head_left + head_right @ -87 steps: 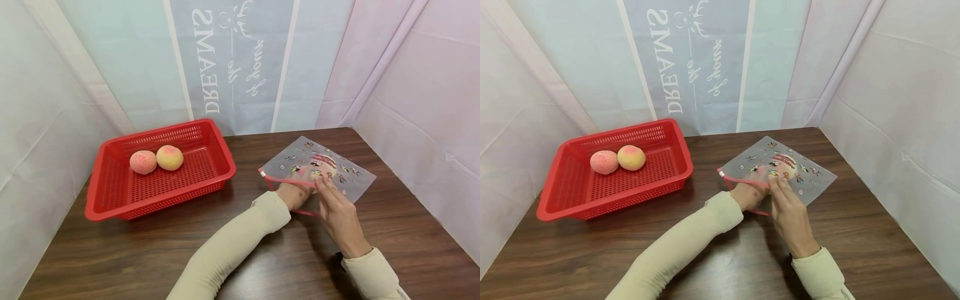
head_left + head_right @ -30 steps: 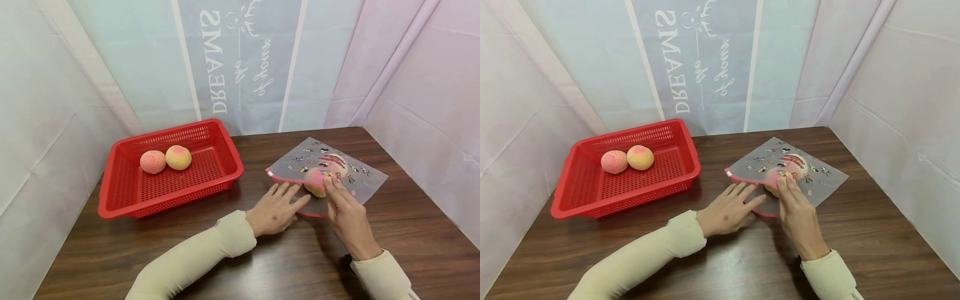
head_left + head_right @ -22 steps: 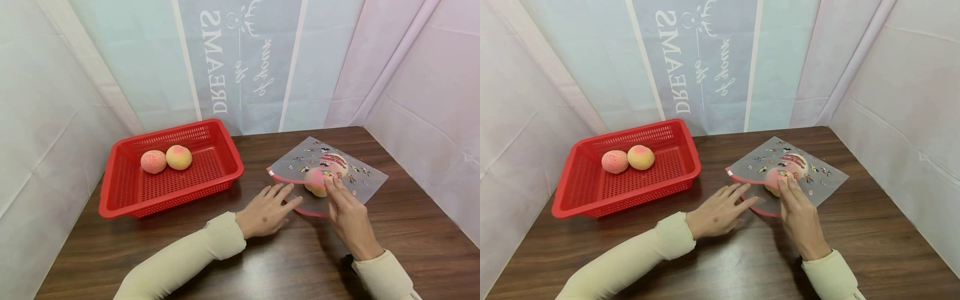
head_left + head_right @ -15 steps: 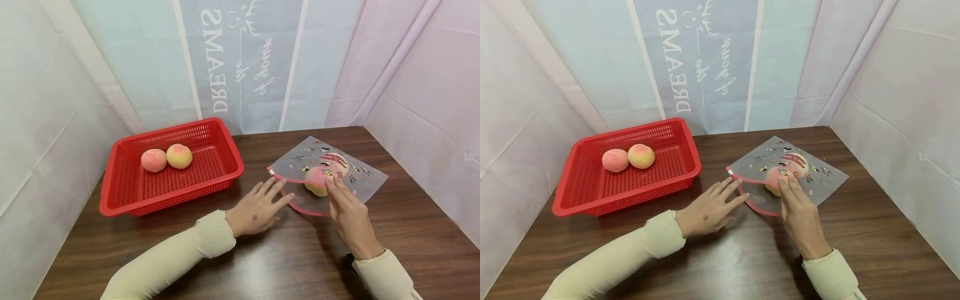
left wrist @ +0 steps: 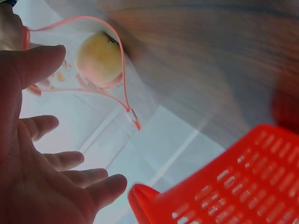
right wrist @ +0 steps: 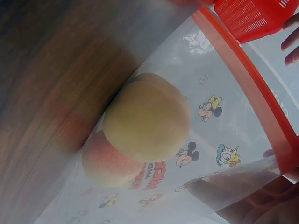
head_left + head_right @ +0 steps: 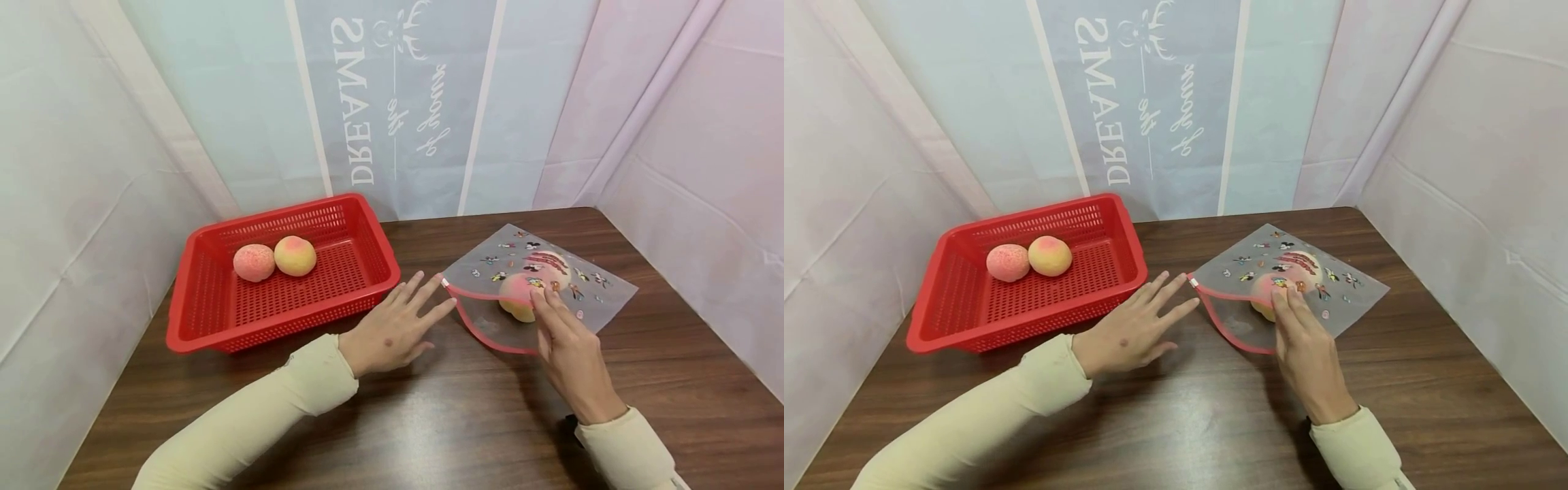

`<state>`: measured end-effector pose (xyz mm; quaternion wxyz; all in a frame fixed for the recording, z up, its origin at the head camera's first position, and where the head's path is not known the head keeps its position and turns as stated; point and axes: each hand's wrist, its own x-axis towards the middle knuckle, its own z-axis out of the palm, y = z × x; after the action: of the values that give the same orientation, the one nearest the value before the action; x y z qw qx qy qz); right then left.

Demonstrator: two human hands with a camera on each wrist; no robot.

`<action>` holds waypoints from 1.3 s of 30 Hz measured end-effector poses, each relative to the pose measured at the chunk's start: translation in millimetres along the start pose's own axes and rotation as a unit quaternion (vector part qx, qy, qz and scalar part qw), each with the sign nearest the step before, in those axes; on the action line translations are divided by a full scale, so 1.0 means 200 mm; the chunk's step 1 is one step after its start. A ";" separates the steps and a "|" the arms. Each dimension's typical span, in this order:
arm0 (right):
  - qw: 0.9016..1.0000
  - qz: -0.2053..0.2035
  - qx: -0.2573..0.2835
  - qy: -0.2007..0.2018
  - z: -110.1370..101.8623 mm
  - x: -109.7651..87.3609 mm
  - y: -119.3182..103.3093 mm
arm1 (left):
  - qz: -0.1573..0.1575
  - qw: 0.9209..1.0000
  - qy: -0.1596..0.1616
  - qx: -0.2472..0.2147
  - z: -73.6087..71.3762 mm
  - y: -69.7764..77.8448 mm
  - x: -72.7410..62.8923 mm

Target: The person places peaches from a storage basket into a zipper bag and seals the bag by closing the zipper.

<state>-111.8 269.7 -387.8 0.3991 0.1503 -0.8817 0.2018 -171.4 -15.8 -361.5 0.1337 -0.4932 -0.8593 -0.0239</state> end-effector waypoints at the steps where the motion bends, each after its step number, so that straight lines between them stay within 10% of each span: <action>1: 1.000 0.001 0.000 -0.001 0.00 0.00 0.00 | -0.001 1.000 0.000 0.000 -0.01 -0.01 0.00; 39: 1.000 -0.019 0.007 0.019 0.02 0.01 0.00 | -0.078 0.997 -0.009 0.011 -0.24 -0.30 -0.21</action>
<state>-116.4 268.1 -388.9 0.4183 0.1662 -0.8696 0.2030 -193.0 -90.3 -320.8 0.1291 -0.4234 -0.8965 -0.0199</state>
